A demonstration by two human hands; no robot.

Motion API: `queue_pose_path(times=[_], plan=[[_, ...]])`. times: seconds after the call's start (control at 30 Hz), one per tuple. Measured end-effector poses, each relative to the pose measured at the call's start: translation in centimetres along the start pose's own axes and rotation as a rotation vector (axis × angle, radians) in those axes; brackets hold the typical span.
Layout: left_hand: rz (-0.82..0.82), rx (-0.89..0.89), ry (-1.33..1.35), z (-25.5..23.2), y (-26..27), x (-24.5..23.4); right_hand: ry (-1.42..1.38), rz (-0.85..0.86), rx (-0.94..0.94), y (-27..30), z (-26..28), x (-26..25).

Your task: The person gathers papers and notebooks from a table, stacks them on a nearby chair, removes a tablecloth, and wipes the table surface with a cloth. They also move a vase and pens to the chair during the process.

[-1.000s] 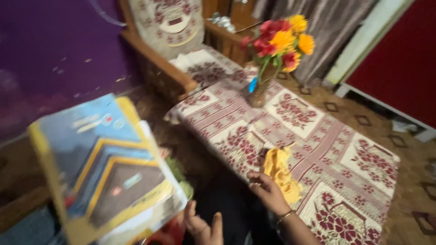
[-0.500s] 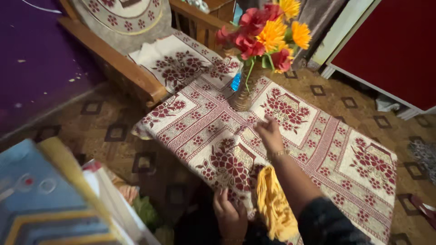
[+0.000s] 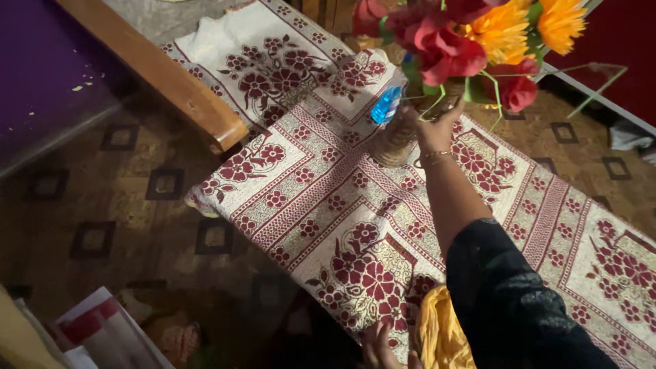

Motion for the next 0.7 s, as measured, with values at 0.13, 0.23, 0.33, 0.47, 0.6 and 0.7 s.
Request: queue_pose_path(times=[0.13, 0.23, 0.33, 0.47, 0.6, 0.7], plan=[[0.061, -0.081, 0.017, -0.4, 2.1, -0.3, 0.079, 0.004, -0.021, -1.2, 0.0, 0.4], [0.108, -0.140, 0.039, -0.3, 3.3, -0.2, 0.168, -0.123, -0.009, 0.3, 0.4, 0.3], [0.157, -0.210, 0.088, 0.2, 3.7, 0.4, 0.199, -0.130, 0.039, 4.4, 2.1, 0.2], [0.251, -0.332, 0.197, 0.9, 4.0, 0.6, 0.038, 0.131, 0.075, 11.3, 7.5, -0.5], [0.222, -0.268, 0.194, 1.1, 2.6, -1.8, 0.045, 0.330, 0.217, 17.3, 14.1, -2.7], [0.078, -0.218, 0.175, 1.2, 0.3, -5.0, -0.016, 0.458, 0.371, 21.1, 18.0, -4.3]])
Point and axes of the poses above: each hand's wrist, its own y-axis away from the middle knuckle, its own x-axis out of the palm, z = x × y, the point moved 5 cm from there along -y, towards the middle knuckle, and after that the axes turned 15 degrees about x, right-handed, at the moved point
